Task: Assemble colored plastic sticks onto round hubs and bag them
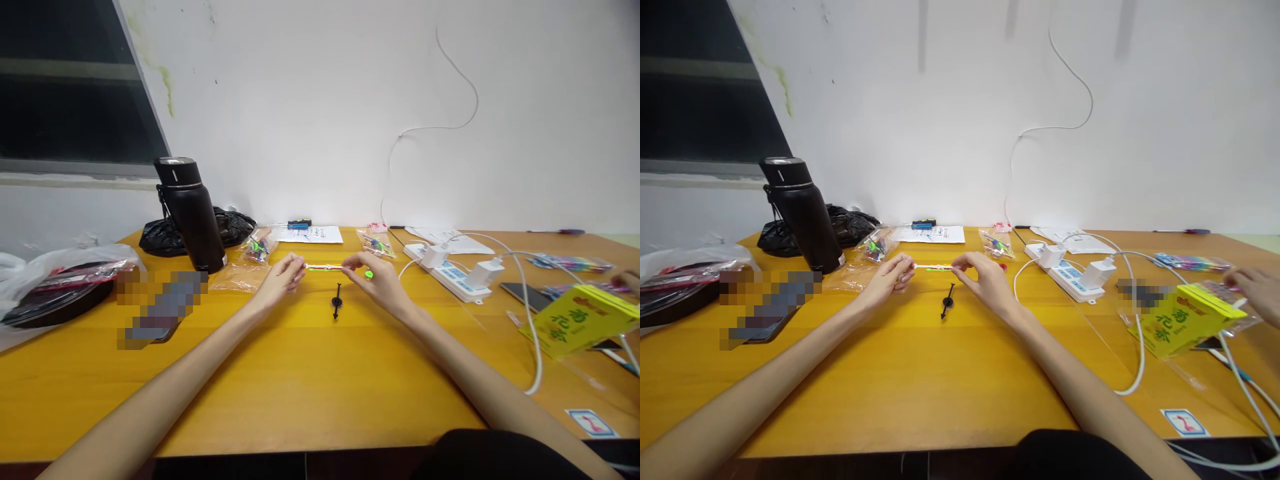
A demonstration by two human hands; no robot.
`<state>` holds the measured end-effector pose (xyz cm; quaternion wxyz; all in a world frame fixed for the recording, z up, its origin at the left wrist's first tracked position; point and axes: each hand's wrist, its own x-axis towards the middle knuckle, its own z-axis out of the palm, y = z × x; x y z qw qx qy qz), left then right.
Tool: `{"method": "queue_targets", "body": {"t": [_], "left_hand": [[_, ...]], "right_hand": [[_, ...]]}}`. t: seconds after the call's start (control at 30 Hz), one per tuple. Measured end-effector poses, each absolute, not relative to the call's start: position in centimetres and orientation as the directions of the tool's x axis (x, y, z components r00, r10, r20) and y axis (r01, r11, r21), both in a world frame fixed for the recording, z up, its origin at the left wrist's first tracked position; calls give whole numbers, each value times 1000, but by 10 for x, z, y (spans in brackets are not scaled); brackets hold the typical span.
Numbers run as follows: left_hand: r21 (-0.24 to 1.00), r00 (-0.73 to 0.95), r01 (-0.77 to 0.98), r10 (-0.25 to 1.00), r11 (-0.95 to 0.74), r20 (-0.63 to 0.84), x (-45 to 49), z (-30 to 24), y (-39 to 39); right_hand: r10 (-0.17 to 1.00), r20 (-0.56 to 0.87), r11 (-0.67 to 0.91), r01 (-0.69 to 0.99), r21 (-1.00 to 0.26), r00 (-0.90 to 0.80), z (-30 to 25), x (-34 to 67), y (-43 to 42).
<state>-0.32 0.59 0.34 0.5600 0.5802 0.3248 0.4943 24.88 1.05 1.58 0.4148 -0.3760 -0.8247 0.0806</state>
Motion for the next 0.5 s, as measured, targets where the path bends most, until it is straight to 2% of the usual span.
{"method": "queue_targets", "body": {"t": [0.2,0.5], "left_hand": [[966,186,-201,962,-163,201,-8,7,7],[965,163,-191,964,-178,210,-9,2,12]], "right_hand": [[683,649,684,603,-410,-334,12,259,21],[653,645,643,741,-195,-397,-3,255,37]]}}
